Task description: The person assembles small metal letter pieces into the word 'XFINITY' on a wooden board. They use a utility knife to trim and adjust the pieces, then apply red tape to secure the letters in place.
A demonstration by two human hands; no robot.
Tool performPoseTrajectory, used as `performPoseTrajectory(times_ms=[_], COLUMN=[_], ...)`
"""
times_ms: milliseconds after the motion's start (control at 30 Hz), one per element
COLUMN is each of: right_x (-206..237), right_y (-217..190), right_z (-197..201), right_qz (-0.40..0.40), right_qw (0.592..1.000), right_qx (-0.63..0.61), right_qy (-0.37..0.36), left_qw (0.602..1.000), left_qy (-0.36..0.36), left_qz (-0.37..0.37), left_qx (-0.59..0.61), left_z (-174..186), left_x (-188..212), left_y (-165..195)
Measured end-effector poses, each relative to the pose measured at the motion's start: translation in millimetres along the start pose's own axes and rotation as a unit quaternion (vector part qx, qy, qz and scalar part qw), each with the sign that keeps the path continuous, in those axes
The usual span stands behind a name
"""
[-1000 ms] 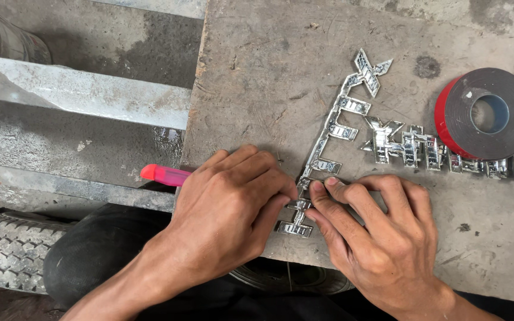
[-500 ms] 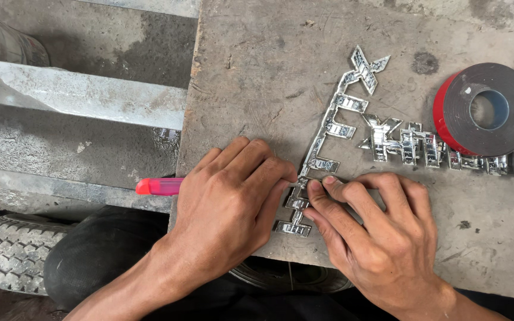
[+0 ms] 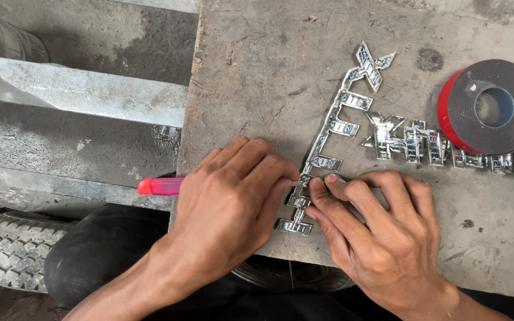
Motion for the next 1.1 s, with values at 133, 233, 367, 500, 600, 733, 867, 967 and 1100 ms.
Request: performPoseTrajectory(times_ms=[133,233,367,500,600,733,867,967,1100], right_x=[0.7,1.0,1.3,0.9,0.3,-0.5,0.0,0.3,0.5], right_y=[0.6,1.2,1.8,0.8,0.1,0.5,1.2,1.1,1.3], right_z=[-0.3,-0.5,-1.2,-0.8,0.0,0.6,1.4,0.8,0.5], right_qz=[-0.003,-0.009,-0.009,-0.005,-0.005,-0.004,-0.004,-0.001,-0.001], right_qw=[1.0,1.0,1.0,1.0,1.0,1.0,1.0,1.0,1.0], right_qx=[-0.004,-0.008,-0.007,0.006,0.007,0.004,0.003,0.0,-0.004], right_qy=[-0.002,-0.002,-0.002,0.004,0.004,0.006,0.004,0.001,0.004], left_qw=[0.999,0.999,0.999,0.998,0.999,0.998,0.998,0.995,0.999], left_qy=[0.0,0.0,0.0,-0.003,-0.018,-0.045,-0.051,-0.08,-0.037], left_qz=[-0.01,-0.016,-0.027,-0.037,-0.034,-0.032,-0.039,-0.061,-0.014], left_qx=[-0.031,-0.035,-0.048,-0.05,-0.032,-0.007,0.01,0.02,0.028], left_z=[-2.4,-3.7,-5.1,-5.9,-3.9,-0.4,3.2,7.1,6.4], left_x=[0.0,-0.3,1.0,1.5,0.8,-1.7,-4.1,-3.6,-2.0], left_y=[1.7,1.6,1.9,0.9,-1.4,-2.7,-2.9,-4.1,-3.6])
Point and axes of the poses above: each hand's wrist, its own x-axis away from the middle knuckle, its own z-axis out of the back of the hand, y = z × x, the point moved 2 cm from there along -x, towards the middle knuckle, and after that the axes turned 1 degree about -x, right-handed, at the moved point
